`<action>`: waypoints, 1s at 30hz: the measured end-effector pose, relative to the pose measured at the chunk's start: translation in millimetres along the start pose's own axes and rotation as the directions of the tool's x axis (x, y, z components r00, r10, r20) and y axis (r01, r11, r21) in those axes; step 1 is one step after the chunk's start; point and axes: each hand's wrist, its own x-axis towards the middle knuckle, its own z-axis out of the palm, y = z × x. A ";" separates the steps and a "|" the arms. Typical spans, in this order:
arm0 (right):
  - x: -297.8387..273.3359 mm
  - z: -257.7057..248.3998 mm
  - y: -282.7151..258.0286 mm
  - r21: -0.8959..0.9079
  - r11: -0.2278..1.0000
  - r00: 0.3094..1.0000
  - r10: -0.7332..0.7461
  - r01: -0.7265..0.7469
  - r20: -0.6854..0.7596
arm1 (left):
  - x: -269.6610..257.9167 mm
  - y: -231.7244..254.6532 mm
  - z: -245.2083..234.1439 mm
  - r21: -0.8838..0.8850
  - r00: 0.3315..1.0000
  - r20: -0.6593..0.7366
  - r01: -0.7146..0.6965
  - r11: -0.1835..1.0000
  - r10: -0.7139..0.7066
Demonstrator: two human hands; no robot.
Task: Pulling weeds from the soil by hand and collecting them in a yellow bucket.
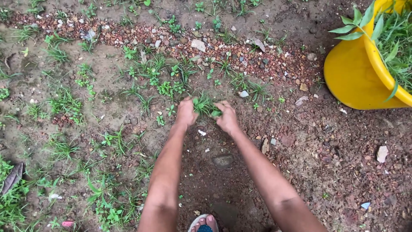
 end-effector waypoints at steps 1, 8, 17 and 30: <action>-6.4 4.1 -18.7 0.002 1.000 1.000 0.005 -0.005 0.002 | 0.0 -0.6 6.2 0.001 1.000 0.005 0.003 1.000 -0.003; 3.6 35.1 0.5 -0.081 0.996 0.990 0.011 -0.022 -0.137 | -4.4 -8.4 -22.2 -0.619 0.914 -0.118 0.238 0.748 -0.388; 11.8 -2.6 -35.0 0.736 0.616 0.821 0.552 -0.282 -0.148 | -12.2 15.3 -5.3 0.159 0.975 0.124 0.161 0.974 -0.182; -7.4 4.6 28.2 0.272 0.901 0.916 0.382 -0.339 -0.121 | -32.4 32.7 -29.1 -0.725 0.866 -0.138 0.242 0.645 -0.481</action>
